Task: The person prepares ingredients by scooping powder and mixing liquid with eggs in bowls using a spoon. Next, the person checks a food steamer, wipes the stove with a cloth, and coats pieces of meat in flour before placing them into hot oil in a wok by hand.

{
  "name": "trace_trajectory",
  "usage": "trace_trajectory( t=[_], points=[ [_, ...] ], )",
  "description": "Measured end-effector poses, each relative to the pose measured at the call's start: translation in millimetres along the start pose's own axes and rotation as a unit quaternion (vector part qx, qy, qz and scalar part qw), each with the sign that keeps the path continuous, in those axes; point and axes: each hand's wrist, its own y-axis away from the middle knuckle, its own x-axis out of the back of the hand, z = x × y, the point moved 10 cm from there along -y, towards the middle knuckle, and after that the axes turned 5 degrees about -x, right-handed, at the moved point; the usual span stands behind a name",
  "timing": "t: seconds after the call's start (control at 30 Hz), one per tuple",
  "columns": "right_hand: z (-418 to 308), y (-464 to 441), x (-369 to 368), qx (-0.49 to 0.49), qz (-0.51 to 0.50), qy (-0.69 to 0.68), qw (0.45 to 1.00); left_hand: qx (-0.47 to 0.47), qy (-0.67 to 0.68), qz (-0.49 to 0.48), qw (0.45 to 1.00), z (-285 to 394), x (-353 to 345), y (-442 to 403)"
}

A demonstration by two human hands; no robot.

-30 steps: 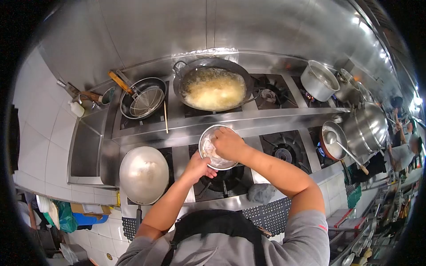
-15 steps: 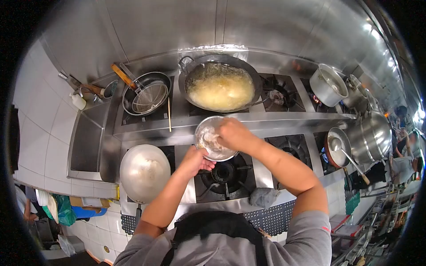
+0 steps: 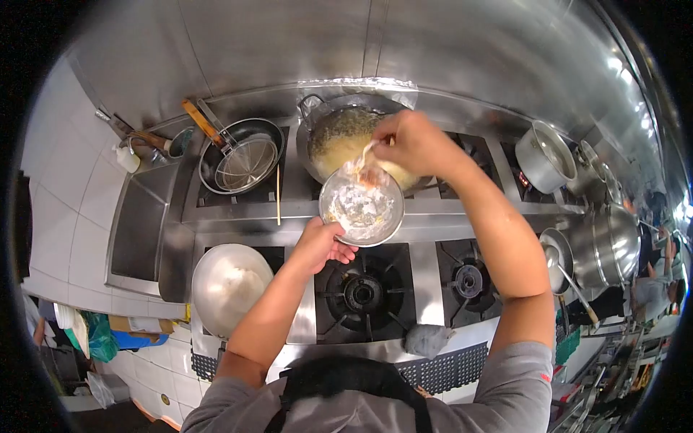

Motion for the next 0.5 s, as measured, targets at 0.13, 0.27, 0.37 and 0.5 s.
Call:
trace_trajectory(
  t=[0.13, 0.27, 0.37, 0.5],
  points=[
    [31, -52, 25, -0.080, -0.007, -0.004, 0.997, 0.002, 0.011, 0.020, 1.000, -1, 3, 2],
    [91, -107, 15, -0.122, -0.018, 0.013, 0.992, 0.039, 0.046, 0.019, 0.998, -29, 22, 28],
    [147, -137, -30, -0.115, -0.073, 0.071, 0.988, 0.034, 0.064, 0.062, 0.995, -42, 54, 71],
    [245, -163, -99, -0.118, -0.052, 0.197, 0.972, 0.009, 0.059, 0.181, 0.982, -31, 105, 149]
  ],
)
